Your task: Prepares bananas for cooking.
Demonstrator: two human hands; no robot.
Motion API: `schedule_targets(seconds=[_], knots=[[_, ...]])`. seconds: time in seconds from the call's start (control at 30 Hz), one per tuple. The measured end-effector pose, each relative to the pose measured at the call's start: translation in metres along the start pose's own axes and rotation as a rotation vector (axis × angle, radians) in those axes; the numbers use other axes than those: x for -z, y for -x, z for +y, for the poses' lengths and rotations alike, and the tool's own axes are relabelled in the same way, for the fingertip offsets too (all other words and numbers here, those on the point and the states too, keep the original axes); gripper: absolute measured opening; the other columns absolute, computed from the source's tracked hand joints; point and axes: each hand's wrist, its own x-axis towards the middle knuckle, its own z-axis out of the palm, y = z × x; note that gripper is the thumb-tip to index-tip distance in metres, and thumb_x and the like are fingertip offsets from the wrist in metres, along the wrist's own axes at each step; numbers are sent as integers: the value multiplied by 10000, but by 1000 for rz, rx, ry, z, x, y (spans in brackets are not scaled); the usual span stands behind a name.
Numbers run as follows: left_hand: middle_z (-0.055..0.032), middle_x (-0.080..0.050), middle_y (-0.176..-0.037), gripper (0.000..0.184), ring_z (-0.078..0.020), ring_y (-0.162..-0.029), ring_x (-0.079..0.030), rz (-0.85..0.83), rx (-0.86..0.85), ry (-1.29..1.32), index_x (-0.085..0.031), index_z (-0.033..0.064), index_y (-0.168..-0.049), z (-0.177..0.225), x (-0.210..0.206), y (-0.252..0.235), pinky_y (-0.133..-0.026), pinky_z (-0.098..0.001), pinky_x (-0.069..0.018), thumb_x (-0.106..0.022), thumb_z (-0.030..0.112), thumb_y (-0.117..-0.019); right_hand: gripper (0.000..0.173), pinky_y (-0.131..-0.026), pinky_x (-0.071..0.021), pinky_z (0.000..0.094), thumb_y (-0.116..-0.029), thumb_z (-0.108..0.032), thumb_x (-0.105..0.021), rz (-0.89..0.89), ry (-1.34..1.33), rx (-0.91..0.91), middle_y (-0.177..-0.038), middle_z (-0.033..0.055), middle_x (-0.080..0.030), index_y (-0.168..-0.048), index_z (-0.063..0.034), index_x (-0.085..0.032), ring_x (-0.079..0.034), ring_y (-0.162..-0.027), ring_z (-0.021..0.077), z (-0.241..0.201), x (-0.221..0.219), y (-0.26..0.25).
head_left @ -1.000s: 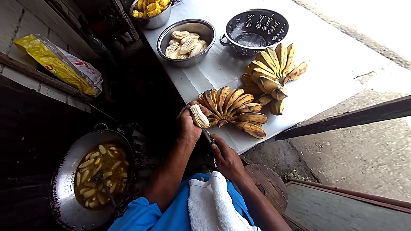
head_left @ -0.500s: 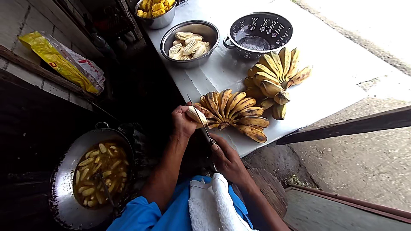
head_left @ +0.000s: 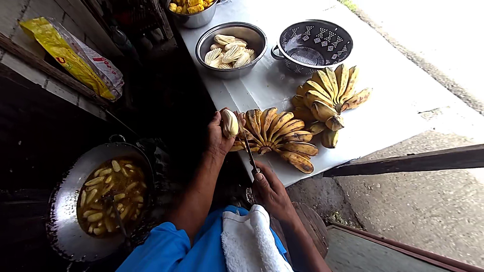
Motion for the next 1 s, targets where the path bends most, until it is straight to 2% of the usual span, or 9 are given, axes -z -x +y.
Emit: schedule_targets(seconds=[0.07, 0.2, 0.4, 0.63, 0.73, 0.8, 0.9, 1.0], knots=[[-173, -692, -1024, 416, -293, -936, -727, 39, -7, -53, -522, 51, -1243, -2, -3, -1, -827, -442, -617, -256, 352, -1136, 469, -485, -486, 256, -1106, -352, -408, -5, 16, -12, -729, -11, -552, -1467, -67, -496, -513, -539, 86, 0, -1, 0], [-148, -697, -982, 338, -244, -839, -721, 114, -55, -194, -538, 68, -1251, -1, -4, -1, -686, -360, -607, -315, 295, -1136, 476, -495, -492, 265, -1105, -364, -410, -21, 47, -15, -740, -6, -560, -1470, -71, -496, -518, -547, 89, 3, -2, 0], [-125, -687, -947, 298, -217, -786, -708, 152, -108, -282, -546, 79, -1260, 1, -7, 3, -635, -325, -596, -365, 277, -1131, 480, -510, -492, 253, -1104, -380, -413, -34, 87, -4, -779, -5, -581, -1463, -77, -510, -518, -561, 75, 7, -3, 1], [-110, -675, -949, 277, -206, -757, -697, 165, -135, -321, -553, 88, -1275, -4, -8, 8, -622, -326, -597, -379, 246, -1128, 461, -502, -500, 288, -1104, -385, -398, -8, 189, -28, -742, -4, -577, -1462, -123, -522, -525, -540, 98, 14, -5, -11], [-97, -668, -941, 271, -185, -741, -678, 147, -134, -387, -550, 91, -1276, -17, -6, 15, -611, -309, -578, -368, 226, -1127, 442, -549, -516, 332, -1102, -407, -374, 22, 314, -45, -713, -4, -589, -1451, -196, -543, -555, -562, 119, 14, -4, -37], [-75, -687, -966, 265, -160, -748, -682, 134, -114, -450, -555, 133, -1290, -23, -5, 28, -624, -295, -574, -374, 225, -1120, 435, -580, -523, 362, -1101, -424, -363, 39, 378, -42, -710, 2, -584, -1453, -237, -539, -569, -585, 136, 15, -5, -49], [-73, -683, -990, 271, -159, -766, -680, 128, -108, -467, -553, 133, -1283, -22, -2, 34, -631, -301, -575, -349, 192, -1114, 457, -641, -541, 398, -1100, -442, -354, 66, 473, -39, -773, 15, -629, -1475, -243, -522, -601, -636, 149, 18, -8, -41], [-86, -679, -1006, 279, -175, -785, -684, 131, -117, -462, -543, 118, -1298, -18, 1, 33, -652, -312, -581, -339, 171, -1116, 477, -658, -555, 394, -1102, -419, -349, 74, 518, -48, -860, 34, -681, -1478, -181, -522, -630, -673, 149, 20, -11, -22]])
